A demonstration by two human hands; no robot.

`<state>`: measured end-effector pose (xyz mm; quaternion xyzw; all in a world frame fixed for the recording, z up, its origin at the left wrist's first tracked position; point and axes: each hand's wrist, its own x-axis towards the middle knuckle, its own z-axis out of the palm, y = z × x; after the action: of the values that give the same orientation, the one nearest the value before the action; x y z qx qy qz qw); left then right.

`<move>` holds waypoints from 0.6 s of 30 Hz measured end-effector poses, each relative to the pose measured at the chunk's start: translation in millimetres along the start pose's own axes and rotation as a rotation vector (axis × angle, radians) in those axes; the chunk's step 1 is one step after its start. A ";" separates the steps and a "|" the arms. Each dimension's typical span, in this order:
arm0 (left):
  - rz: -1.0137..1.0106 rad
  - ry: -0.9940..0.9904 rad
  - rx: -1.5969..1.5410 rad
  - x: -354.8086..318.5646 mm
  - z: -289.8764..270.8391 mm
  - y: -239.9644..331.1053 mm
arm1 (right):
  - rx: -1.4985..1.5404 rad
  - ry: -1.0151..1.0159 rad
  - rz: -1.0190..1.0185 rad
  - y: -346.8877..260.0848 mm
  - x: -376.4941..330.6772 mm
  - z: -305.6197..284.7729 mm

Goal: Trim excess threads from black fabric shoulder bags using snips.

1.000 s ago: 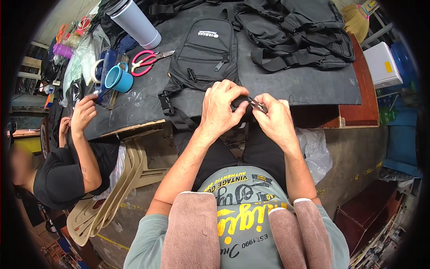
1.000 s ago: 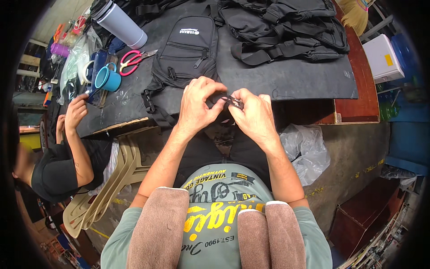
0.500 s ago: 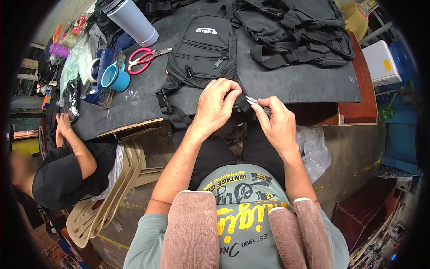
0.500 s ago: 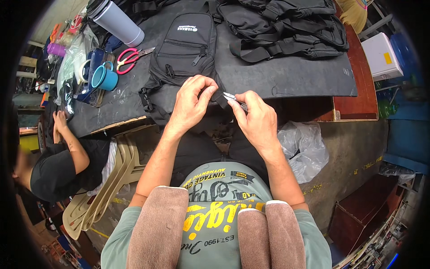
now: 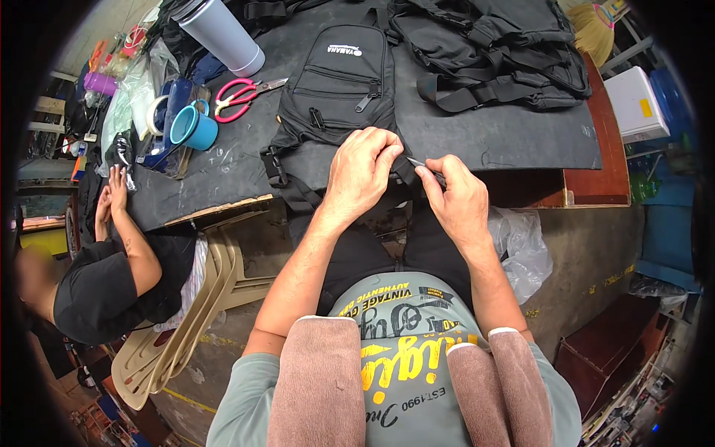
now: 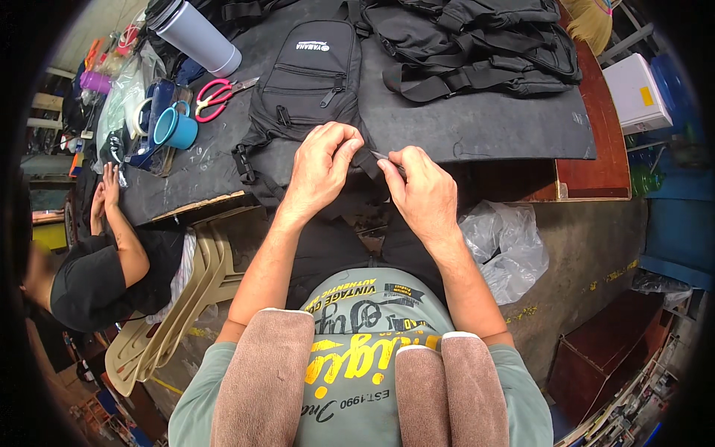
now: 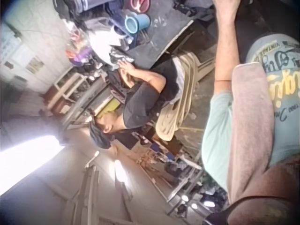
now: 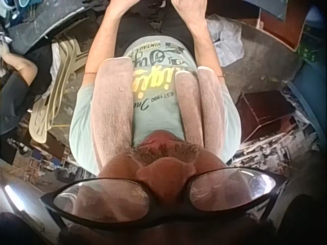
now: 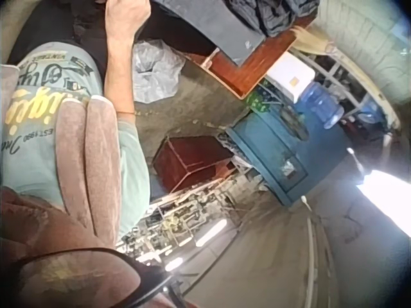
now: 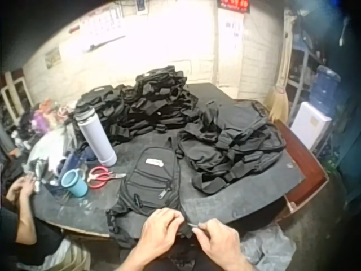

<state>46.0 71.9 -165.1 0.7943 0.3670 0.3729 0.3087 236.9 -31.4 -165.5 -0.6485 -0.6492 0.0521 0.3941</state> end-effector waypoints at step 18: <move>0.045 -0.012 0.072 -1.0 -7.8 -7.1 | -0.008 0.023 -0.016 4.1 -4.1 12.8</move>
<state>36.7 76.7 -166.8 0.8151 0.3604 0.3617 0.2737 232.2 -28.7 -178.4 -0.6454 -0.6500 0.0387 0.3993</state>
